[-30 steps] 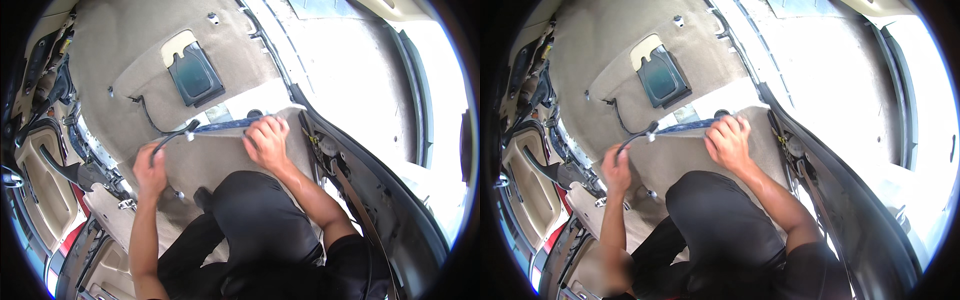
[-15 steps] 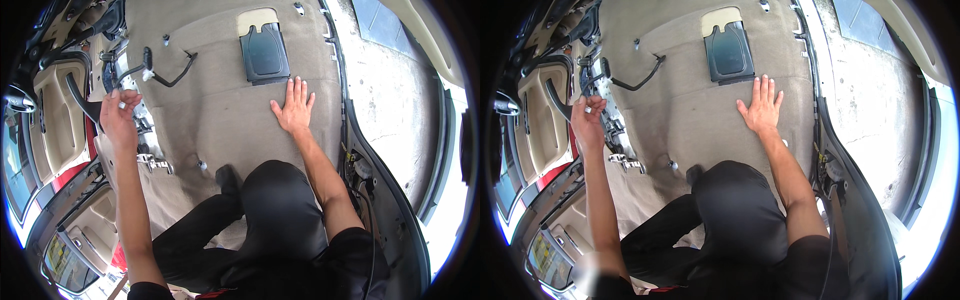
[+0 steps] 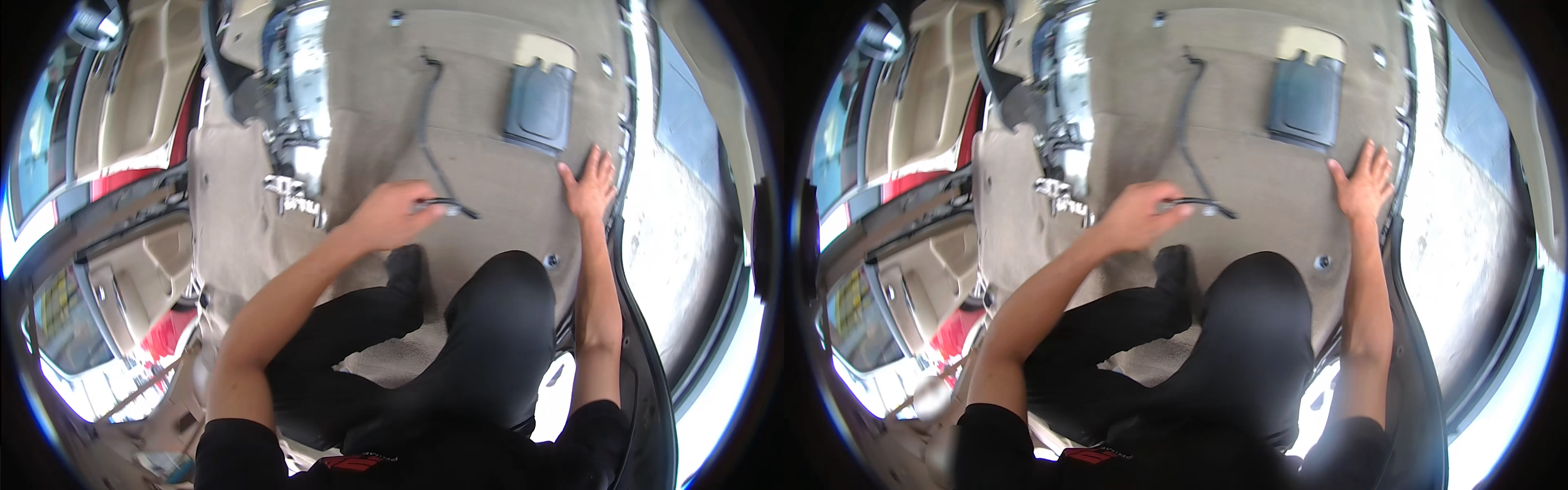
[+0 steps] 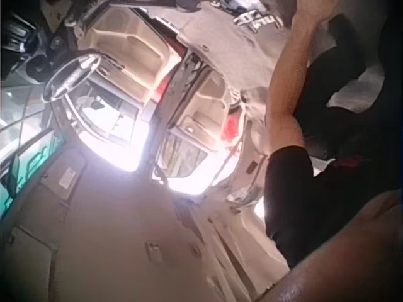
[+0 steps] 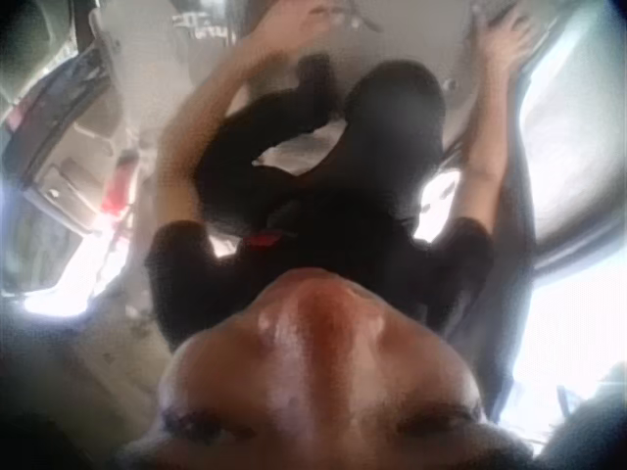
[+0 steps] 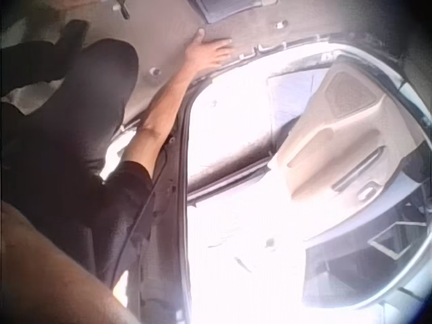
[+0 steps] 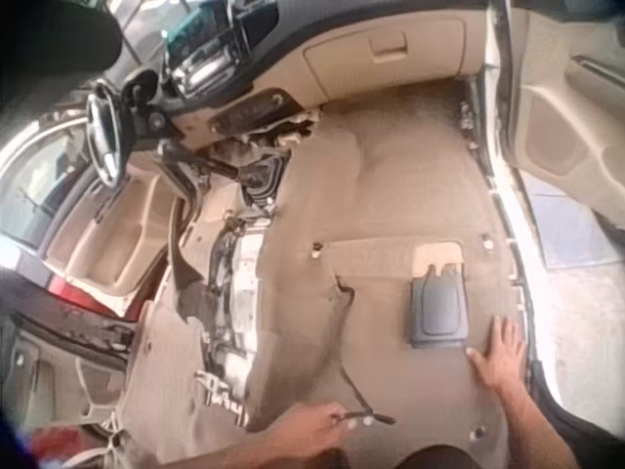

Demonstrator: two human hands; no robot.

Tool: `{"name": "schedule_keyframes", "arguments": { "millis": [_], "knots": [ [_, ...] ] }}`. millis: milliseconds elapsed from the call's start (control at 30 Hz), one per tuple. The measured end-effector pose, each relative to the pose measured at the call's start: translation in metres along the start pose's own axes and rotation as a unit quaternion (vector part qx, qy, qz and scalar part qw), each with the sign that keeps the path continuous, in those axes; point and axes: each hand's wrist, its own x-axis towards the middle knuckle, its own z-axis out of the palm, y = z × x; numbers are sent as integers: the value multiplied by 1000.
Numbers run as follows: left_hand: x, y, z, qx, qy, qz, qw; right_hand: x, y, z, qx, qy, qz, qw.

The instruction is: The person installs a beige floor carpet inside a car. They first arrange wiring along the rear bulkhead, then lift and position the carpet over the floor, aligning it around the gear shifter and pedals, and finally tuck the edges under the trim.

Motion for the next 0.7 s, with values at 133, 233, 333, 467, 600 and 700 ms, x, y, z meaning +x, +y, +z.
{"name": "schedule_keyframes", "arguments": {
  "millis": [133, 233, 333, 467, 600, 700],
  "knots": [
    [22, 62, 14, -231, 43, 4, 972, 3, -40, -26, 245, 74, -82, 963],
    [27, 73, 8, -35, 85, 91, 992, -17, -147, -102, 595, -191, -84, 776],
    [30, 81, -14, 42, 31, 11, 999, 14, -154, -131, 413, -371, -214, 803],
    [3, 13, 1, -81, 130, -117, 981, -1, -176, -123, 16, -377, -246, 893],
    [-48, -68, 42, -4, 521, -335, 785, 26, -137, -114, -64, -327, -307, 891],
    [-93, -138, 72, -67, 531, -582, 613, 20, -192, -111, -3, -233, -355, 905]
  ]
}}
